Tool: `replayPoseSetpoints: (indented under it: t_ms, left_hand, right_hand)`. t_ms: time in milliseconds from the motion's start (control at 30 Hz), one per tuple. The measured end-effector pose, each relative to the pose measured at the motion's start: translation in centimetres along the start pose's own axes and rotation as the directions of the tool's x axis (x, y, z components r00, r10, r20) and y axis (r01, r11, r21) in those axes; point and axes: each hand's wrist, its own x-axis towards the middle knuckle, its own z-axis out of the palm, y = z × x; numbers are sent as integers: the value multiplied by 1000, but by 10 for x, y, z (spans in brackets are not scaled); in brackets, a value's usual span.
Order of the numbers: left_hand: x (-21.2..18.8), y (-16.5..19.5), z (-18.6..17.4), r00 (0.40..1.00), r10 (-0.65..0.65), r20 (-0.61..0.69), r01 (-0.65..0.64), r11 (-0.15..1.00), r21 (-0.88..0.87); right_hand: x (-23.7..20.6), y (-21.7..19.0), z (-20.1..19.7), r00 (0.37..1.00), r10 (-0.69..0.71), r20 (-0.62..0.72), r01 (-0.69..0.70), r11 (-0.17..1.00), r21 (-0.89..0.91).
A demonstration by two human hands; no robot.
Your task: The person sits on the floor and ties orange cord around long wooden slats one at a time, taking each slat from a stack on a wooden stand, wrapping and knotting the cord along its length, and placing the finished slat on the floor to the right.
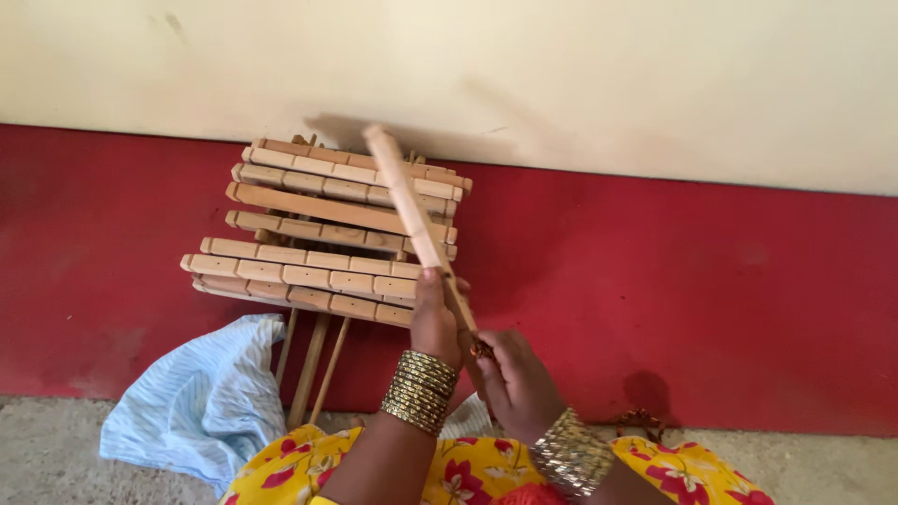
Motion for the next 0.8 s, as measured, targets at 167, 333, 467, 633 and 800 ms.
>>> replayPoseSetpoints:
  t_ms: [167, 333, 467, 633, 800]
  left_hand:
    - [-2, -13, 11, 959, -268, 87, 264, 963, 60]
    - [1, -38, 11, 940, -293, 172, 312, 946, -93]
    - [8, -52, -2, 917, -305, 257, 366, 900, -236]
    - [-16, -59, 17, 834, -420, 357, 437, 899, 35]
    - [-57, -48, 34, 717, -619, 321, 439, 758, 482]
  right_hand:
    - [6, 9, -31, 943, 331, -4, -313, 896, 315]
    - [-4, -5, -10, 997, 32, 77, -77, 708, 702]
    - [-6, 6, 3, 975, -223, 9, 220, 968, 125]
    - [22, 74, -15, 989, -146, 25, 121, 890, 439]
    - [39, 143, -53, 956, 195, -218, -110, 931, 348]
